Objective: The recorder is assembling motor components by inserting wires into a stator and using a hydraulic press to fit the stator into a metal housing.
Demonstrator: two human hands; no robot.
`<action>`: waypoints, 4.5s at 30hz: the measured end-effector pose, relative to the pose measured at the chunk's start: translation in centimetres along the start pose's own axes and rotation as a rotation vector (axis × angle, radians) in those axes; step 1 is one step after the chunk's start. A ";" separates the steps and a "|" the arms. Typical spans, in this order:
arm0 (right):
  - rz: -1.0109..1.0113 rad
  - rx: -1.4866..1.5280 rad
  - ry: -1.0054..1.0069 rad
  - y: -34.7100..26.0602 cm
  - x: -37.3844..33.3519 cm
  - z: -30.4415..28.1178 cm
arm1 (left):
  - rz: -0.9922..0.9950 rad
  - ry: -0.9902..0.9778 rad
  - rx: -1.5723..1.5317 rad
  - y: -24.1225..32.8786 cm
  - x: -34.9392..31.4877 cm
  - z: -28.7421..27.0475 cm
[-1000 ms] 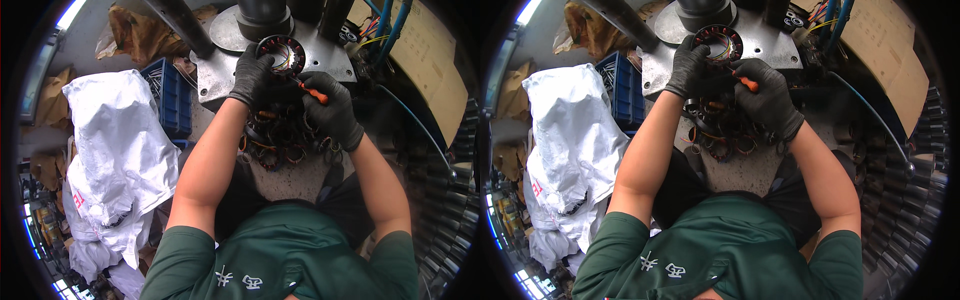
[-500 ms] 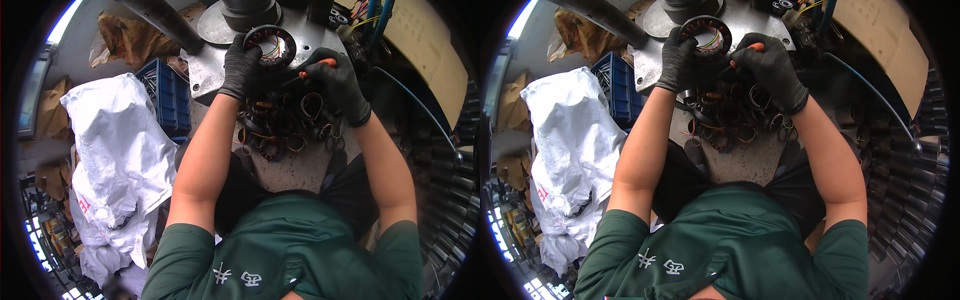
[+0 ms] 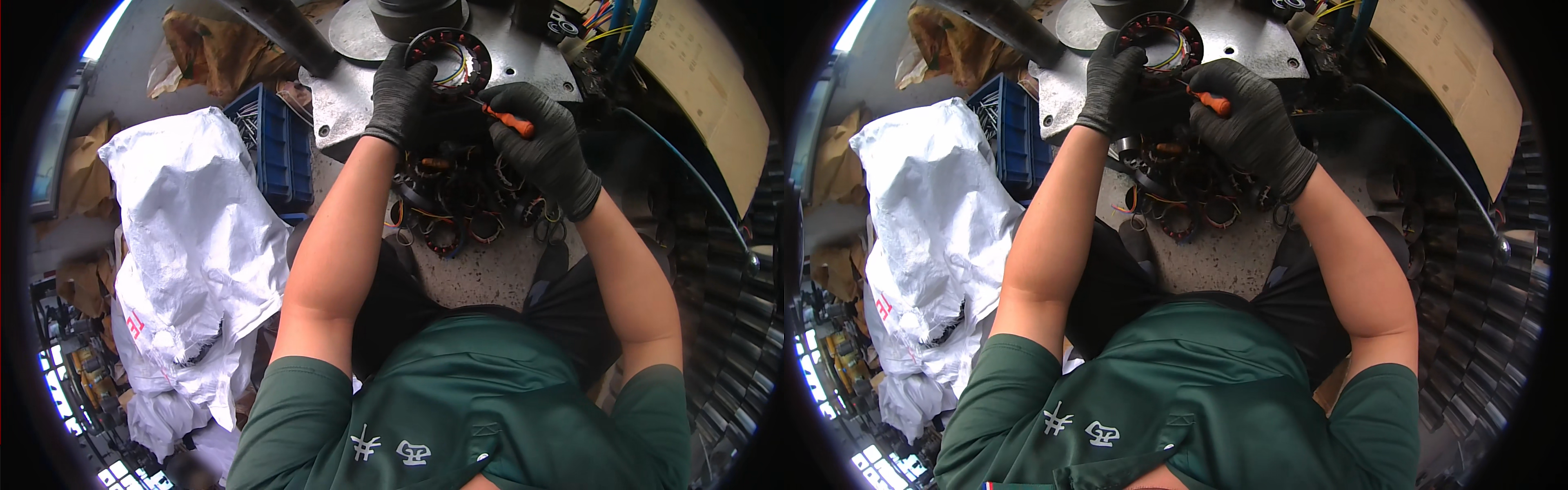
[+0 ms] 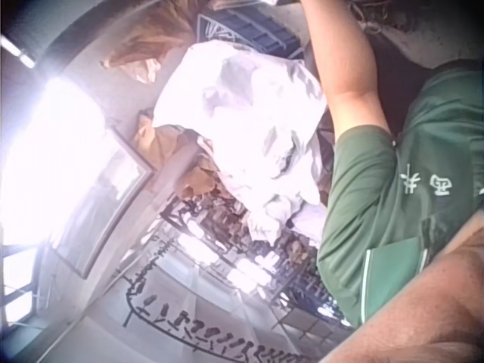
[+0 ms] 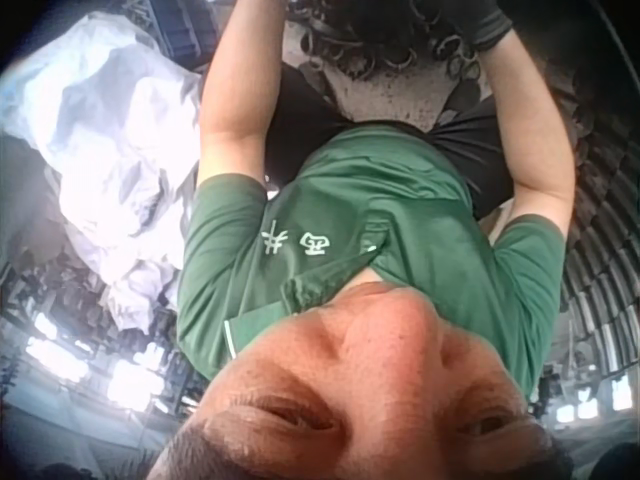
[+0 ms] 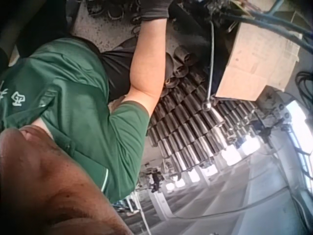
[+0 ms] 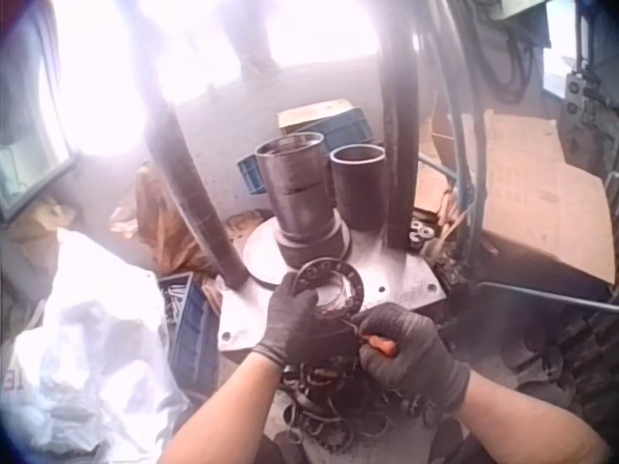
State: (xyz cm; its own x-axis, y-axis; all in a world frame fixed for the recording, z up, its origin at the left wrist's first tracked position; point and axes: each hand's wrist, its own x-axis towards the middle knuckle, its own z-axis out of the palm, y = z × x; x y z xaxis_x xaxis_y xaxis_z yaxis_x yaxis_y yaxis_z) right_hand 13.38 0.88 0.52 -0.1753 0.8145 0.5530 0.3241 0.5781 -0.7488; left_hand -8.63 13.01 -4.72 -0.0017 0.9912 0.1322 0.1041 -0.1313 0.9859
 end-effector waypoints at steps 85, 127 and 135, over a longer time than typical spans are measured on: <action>0.035 0.121 -0.207 -6.8 -2.5 -5.2 | -0.165 -0.186 -0.338 8.2 -10.4 1.2; -0.085 0.000 -0.150 -7.5 -2.6 -4.0 | -0.298 -0.164 -0.439 6.8 -9.9 2.3; -0.013 -0.162 -0.224 -6.8 -2.6 -3.0 | -0.313 -0.157 -0.406 7.7 -10.5 2.5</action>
State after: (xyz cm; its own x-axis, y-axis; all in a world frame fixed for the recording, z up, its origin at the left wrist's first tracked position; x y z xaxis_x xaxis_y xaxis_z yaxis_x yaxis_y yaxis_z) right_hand 14.47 -5.30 5.24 -0.3760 0.8080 0.4536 0.4619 0.5878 -0.6641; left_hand -5.28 1.62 1.17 0.1812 0.9702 -0.1609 -0.2711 0.2066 0.9401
